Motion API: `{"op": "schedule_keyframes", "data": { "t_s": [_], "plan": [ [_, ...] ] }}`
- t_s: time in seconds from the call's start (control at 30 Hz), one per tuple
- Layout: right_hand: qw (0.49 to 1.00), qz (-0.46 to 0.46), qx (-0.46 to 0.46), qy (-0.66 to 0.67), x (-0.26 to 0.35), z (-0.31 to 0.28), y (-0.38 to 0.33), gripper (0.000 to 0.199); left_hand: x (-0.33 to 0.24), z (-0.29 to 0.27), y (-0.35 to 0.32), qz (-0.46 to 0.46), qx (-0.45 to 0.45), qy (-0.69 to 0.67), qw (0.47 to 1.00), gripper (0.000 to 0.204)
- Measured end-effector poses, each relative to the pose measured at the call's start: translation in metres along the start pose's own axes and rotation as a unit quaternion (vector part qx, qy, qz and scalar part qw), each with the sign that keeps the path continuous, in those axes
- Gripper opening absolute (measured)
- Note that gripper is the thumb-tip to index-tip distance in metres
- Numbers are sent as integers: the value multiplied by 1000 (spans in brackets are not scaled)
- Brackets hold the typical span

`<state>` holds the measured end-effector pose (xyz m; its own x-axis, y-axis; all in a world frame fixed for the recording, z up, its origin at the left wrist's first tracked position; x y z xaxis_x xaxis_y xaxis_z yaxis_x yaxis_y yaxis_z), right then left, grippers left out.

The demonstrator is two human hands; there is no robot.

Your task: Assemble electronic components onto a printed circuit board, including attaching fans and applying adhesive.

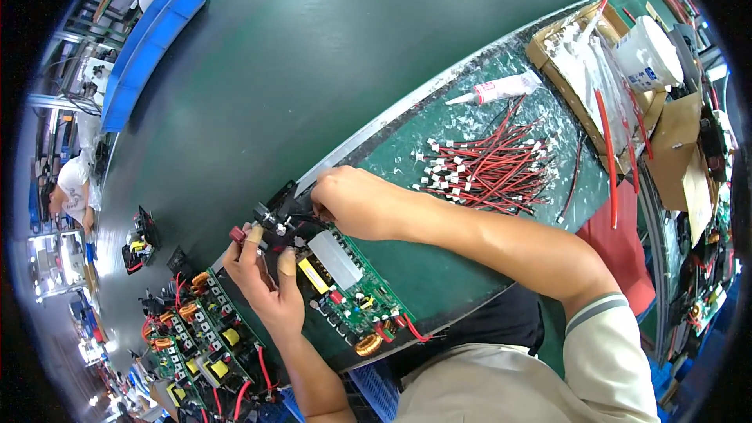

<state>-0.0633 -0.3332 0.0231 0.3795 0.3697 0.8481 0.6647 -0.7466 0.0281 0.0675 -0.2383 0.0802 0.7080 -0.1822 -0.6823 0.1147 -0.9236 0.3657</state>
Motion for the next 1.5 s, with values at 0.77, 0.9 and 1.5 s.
{"op": "schedule_keyframes", "data": {
  "t_s": [0.77, 0.9, 1.5],
  "plan": [
    [1000, -7, 0, 21, -11, -7, 5, 11, 5, -4, 14, 36, -35, 18, 999, 33],
    [999, -3, 22, 29, -1, -8, 9, 12, 45, -12, 12, -96, -106, -180, 973, 42],
    [993, 92, 51, 60, -26, 0, -4, 8, 24, -67, 9, 10, -191, -168, 967, 20]
  ]
}}
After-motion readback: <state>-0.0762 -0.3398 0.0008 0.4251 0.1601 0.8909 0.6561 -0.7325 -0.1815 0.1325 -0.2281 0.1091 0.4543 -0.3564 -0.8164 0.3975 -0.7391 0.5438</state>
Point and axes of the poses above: each hand's wrist, its own y-axis towards the middle knuckle, its own z-axis out of the palm, x = y × z, the point moved 10 cm from there along y, towards the middle knuckle
